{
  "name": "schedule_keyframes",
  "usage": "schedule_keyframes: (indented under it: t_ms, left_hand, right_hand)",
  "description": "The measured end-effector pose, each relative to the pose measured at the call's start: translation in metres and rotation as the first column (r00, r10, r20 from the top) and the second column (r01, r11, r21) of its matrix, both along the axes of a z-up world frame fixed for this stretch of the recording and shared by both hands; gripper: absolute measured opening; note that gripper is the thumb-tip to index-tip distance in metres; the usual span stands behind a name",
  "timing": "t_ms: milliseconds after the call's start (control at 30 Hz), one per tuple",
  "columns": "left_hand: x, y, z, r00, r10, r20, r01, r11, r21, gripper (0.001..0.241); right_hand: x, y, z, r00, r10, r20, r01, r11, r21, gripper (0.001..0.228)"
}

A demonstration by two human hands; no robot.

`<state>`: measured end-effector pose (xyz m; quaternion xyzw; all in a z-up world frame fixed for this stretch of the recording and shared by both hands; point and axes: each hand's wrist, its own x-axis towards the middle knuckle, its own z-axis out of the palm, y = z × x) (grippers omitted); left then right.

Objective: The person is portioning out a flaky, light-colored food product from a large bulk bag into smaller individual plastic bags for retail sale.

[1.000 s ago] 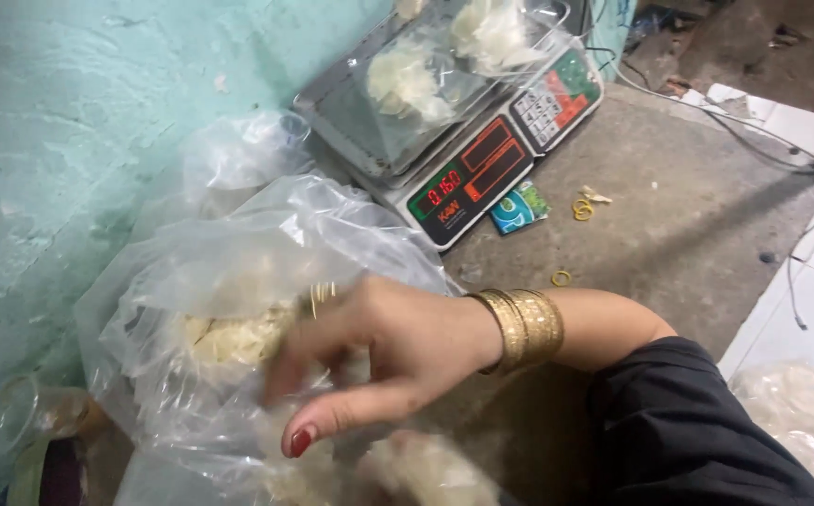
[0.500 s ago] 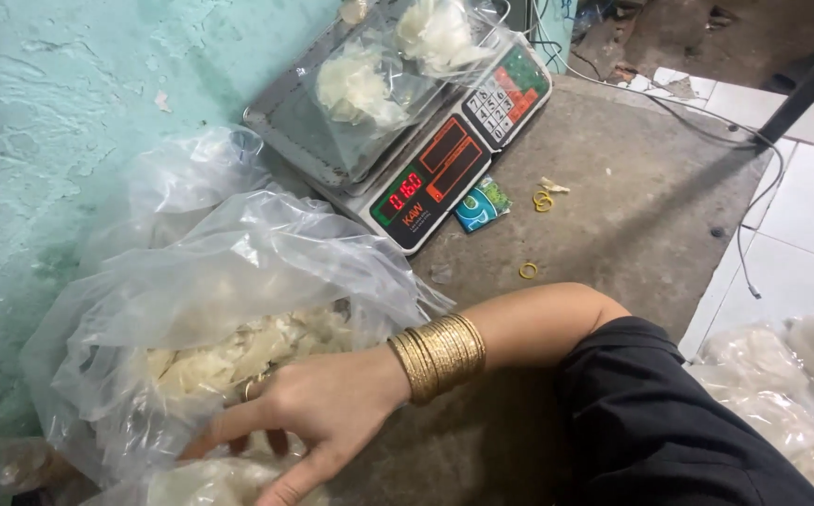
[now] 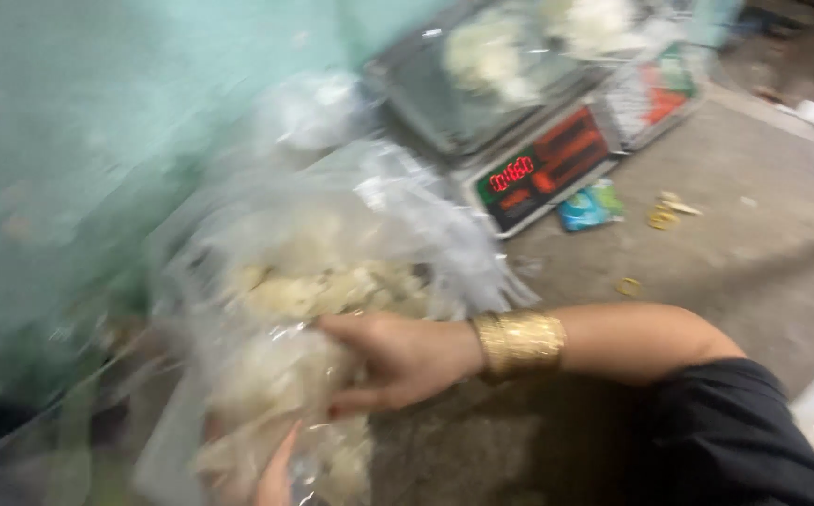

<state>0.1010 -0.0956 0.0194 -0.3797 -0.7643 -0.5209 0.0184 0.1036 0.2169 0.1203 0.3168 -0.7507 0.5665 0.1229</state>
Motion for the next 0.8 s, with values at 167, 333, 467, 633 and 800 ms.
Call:
schedule_keyframes:
  t_ms: [167,333,467,633,800]
  left_hand:
    - [-0.029,0.076,0.088,0.916,0.259,-0.307,-0.262,0.964,0.031,0.013]
    - [-0.038,0.068,0.090,0.934,0.172,-0.312,-0.176,0.984,0.013,0.017]
    - [-0.033,0.073,0.116,0.999,-0.007,-0.052,0.020,0.965,0.260,0.019]
    - [-0.049,0.056,0.064,0.986,-0.063,0.154,0.007,0.941,0.339,0.023]
    - [-0.056,0.047,0.059,0.929,0.003,0.371,-0.118,0.950,0.289,0.018]
  right_hand:
    - [-0.011,-0.003,-0.009,0.997,0.045,0.068,-0.047,0.999,0.022,0.034]
    - [-0.017,-0.008,-0.011,0.993,0.045,0.112,-0.057,0.993,0.107,0.029]
    - [-0.014,-0.014,-0.022,0.993,-0.042,0.110,0.051,0.995,-0.083,0.021]
    - [-0.011,-0.012,-0.029,0.978,-0.068,0.199,0.093,0.989,-0.119,0.019]
    - [-0.014,-0.007,-0.028,0.976,-0.057,0.208,0.036,0.994,0.107,0.019]
